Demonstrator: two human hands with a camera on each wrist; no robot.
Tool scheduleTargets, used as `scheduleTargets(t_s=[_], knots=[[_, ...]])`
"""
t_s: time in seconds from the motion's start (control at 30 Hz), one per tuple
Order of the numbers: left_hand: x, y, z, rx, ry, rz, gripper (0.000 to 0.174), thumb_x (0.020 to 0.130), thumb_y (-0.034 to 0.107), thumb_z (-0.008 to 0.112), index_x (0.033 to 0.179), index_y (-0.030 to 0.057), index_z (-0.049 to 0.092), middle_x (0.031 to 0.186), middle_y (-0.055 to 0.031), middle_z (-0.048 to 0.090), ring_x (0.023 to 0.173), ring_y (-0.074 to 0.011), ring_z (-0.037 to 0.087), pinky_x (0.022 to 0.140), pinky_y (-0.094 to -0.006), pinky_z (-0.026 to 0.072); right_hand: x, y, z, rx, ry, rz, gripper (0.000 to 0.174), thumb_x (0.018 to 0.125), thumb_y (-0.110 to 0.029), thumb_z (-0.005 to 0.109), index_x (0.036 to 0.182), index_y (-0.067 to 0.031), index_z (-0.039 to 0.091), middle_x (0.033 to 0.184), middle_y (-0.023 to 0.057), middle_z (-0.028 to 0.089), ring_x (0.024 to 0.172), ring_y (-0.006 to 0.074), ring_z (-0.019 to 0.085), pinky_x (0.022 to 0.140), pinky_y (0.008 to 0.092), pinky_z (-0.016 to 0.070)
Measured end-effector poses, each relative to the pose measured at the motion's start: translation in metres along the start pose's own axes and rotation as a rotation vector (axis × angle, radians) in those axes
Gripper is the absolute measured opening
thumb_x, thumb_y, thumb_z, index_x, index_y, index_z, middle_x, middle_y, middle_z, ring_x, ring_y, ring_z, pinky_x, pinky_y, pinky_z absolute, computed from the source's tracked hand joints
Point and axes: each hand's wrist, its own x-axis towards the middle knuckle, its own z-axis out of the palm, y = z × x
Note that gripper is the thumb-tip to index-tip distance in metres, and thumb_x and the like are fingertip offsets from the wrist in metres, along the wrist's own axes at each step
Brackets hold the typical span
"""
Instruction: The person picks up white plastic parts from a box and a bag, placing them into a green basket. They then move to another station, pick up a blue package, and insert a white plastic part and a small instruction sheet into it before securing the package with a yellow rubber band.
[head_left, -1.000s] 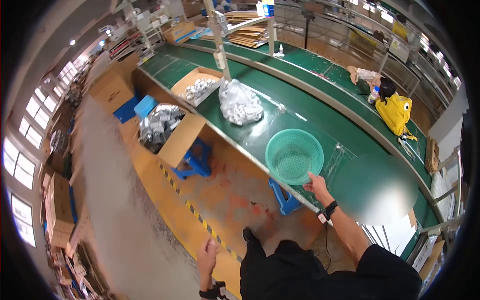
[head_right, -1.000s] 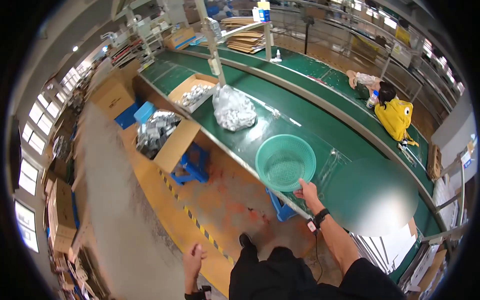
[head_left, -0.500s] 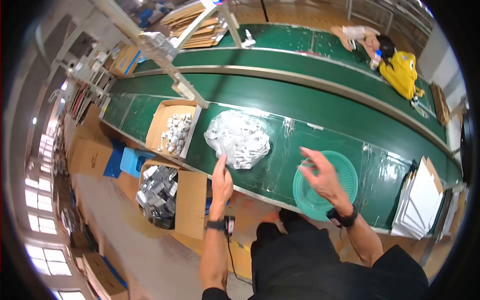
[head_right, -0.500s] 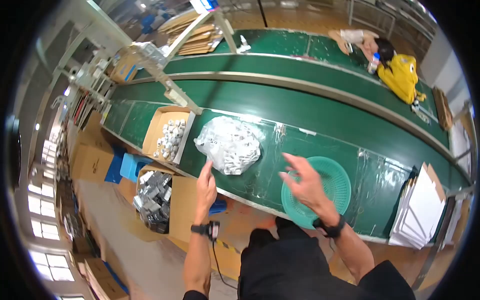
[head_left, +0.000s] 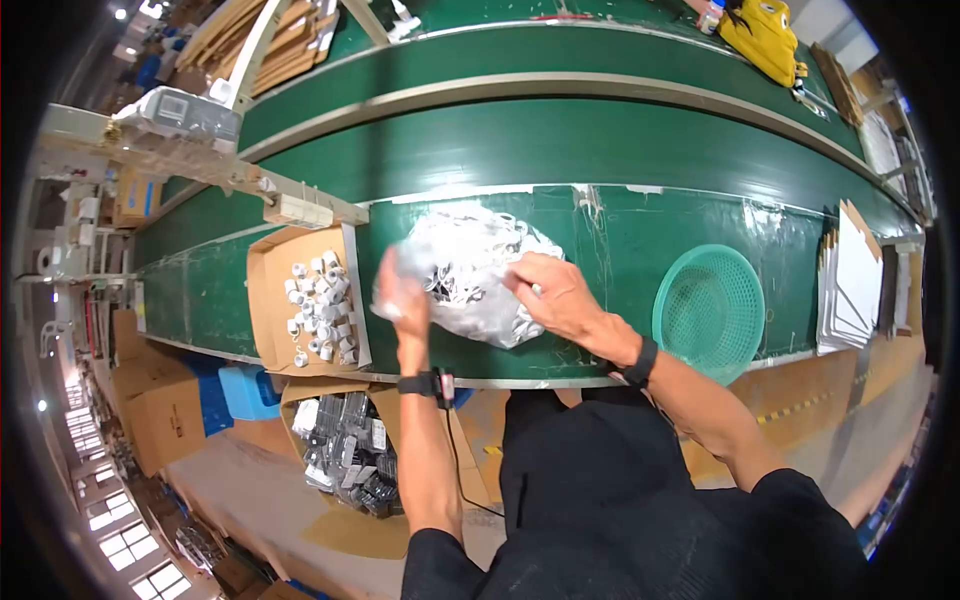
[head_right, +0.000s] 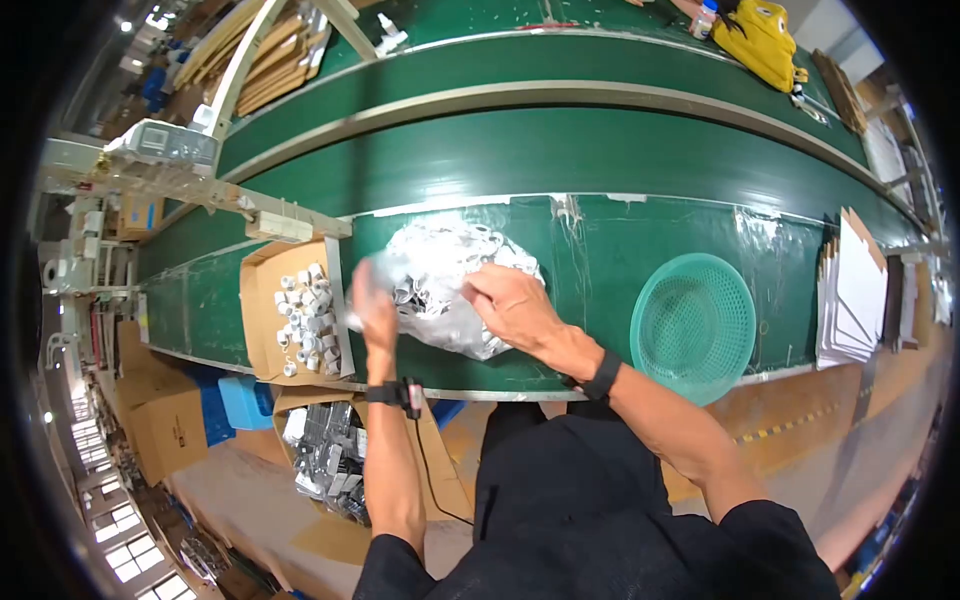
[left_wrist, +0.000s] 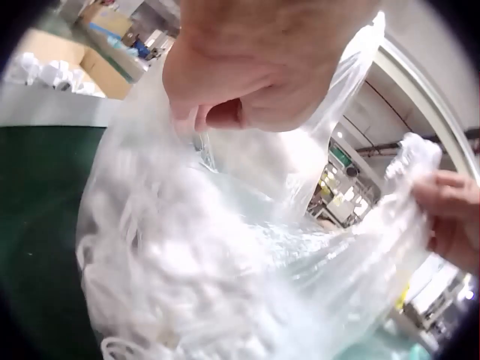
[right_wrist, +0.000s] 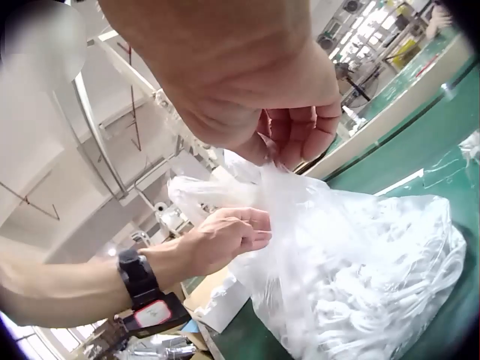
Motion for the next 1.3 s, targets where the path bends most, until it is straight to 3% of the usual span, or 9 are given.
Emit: scheduleTargets(t_s=[0.13, 0.2, 0.3, 0.43, 0.6, 0.97, 1.1, 1.23, 1.3], knots=[[0.057, -0.003, -0.033, -0.129, -0.430, -0.675, 0.052, 0.090, 0.010, 0.056, 0.141, 0.0008, 0.055, 0.131, -0.0176, 0.064, 0.121, -0.0321, 0.060, 0.105, -0.0450, 0.0460, 0.008, -0.020, 0.003, 0.067, 0.141, 0.109, 0.012, 0.091, -0.007, 0.068, 0.102, -0.0004, 0.071, 0.088, 0.0126, 0.067, 0.079, 0.0316, 0.066, 0.071, 0.0370, 0.0517], [0.049, -0.009, -0.034, 0.076, -0.555, -0.487, 0.052, 0.090, 0.012, 0.060, 0.141, 0.0026, 0.055, 0.132, -0.0167, 0.063, 0.123, -0.0335, 0.059, 0.105, -0.0457, 0.0464, 0.005, -0.023, 0.005, 0.055, 0.135, 0.188, 0.017, 0.092, -0.006, 0.070, 0.107, 0.0009, 0.072, 0.093, 0.0129, 0.070, 0.082, 0.0283, 0.068, 0.074, 0.0341, 0.0525], [0.017, -0.006, -0.023, 0.353, -0.529, 0.162, 0.069, 0.088, 0.029, 0.073, 0.147, 0.0040, 0.047, 0.139, -0.0277, 0.053, 0.126, -0.0466, 0.052, 0.104, -0.0498, 0.0462, 0.002, -0.027, 0.006, 0.028, 0.179, 0.231, 0.016, 0.092, -0.005, 0.070, 0.107, 0.0019, 0.071, 0.092, 0.0131, 0.069, 0.082, 0.0280, 0.068, 0.074, 0.0341, 0.0527], [0.021, 0.011, 0.004, 0.591, -0.554, 0.048, 0.095, 0.084, 0.051, 0.078, 0.154, 0.0031, 0.035, 0.148, -0.0345, 0.040, 0.125, -0.0544, 0.050, 0.100, -0.0562, 0.0481, -0.013, -0.027, 0.013, 0.038, 0.209, 0.261, 0.017, 0.092, -0.003, 0.070, 0.107, 0.0019, 0.071, 0.092, 0.0133, 0.069, 0.081, 0.0281, 0.068, 0.075, 0.0340, 0.0527], [0.033, -0.002, 0.016, 0.550, -0.557, -0.006, 0.084, 0.092, 0.052, 0.070, 0.153, 0.0043, 0.038, 0.145, -0.0341, 0.044, 0.117, -0.0525, 0.057, 0.094, -0.0554, 0.0520, -0.023, -0.026, 0.010, 0.084, 0.244, 0.294, 0.017, 0.092, -0.003, 0.069, 0.108, 0.0019, 0.071, 0.091, 0.0134, 0.069, 0.079, 0.0279, 0.067, 0.073, 0.0341, 0.0522], [0.032, -0.009, -0.020, 0.399, -0.408, 0.225, 0.036, 0.093, 0.006, 0.066, 0.128, 0.0019, 0.061, 0.127, -0.0245, 0.062, 0.109, -0.0426, 0.062, 0.094, -0.0493, 0.0510, -0.082, -0.024, -0.051, 0.044, 0.397, 0.412, 0.020, 0.096, -0.011, 0.068, 0.114, -0.0006, 0.072, 0.097, 0.0097, 0.069, 0.086, 0.0184, 0.068, 0.078, 0.0301, 0.0542], [0.024, -0.022, -0.024, 0.235, -0.433, 0.217, 0.041, 0.093, 0.009, 0.069, 0.132, 0.0027, 0.060, 0.127, -0.0245, 0.061, 0.110, -0.0430, 0.061, 0.093, -0.0489, 0.0504, -0.185, 0.014, -0.097, -0.138, 0.678, 0.730, 0.035, 0.097, -0.018, 0.069, 0.128, -0.0030, 0.066, 0.118, 0.0129, 0.067, 0.106, 0.0228, 0.066, 0.093, 0.0367, 0.0528], [0.032, -0.024, -0.003, 0.367, -0.491, 0.257, 0.052, 0.094, 0.018, 0.071, 0.140, 0.0038, 0.054, 0.131, -0.0264, 0.059, 0.109, -0.0452, 0.062, 0.092, -0.0488, 0.0512, -0.286, 0.060, -0.136, -1.049, 0.922, 0.815, 0.054, 0.097, -0.028, 0.068, 0.142, -0.0017, 0.054, 0.142, 0.0204, 0.054, 0.132, 0.0387, 0.048, 0.115, 0.0496, 0.0331], [0.034, -0.018, 0.005, 0.467, -0.516, 0.185, 0.055, 0.097, 0.026, 0.069, 0.144, 0.0043, 0.050, 0.134, -0.0275, 0.057, 0.110, -0.0462, 0.062, 0.091, -0.0494, 0.0521, -0.334, 0.105, -0.141, -1.129, 1.016, 1.072, 0.053, 0.097, -0.030, 0.068, 0.140, -0.0018, 0.054, 0.135, 0.0199, 0.058, 0.123, 0.0362, 0.056, 0.104, 0.0466, 0.0440]])
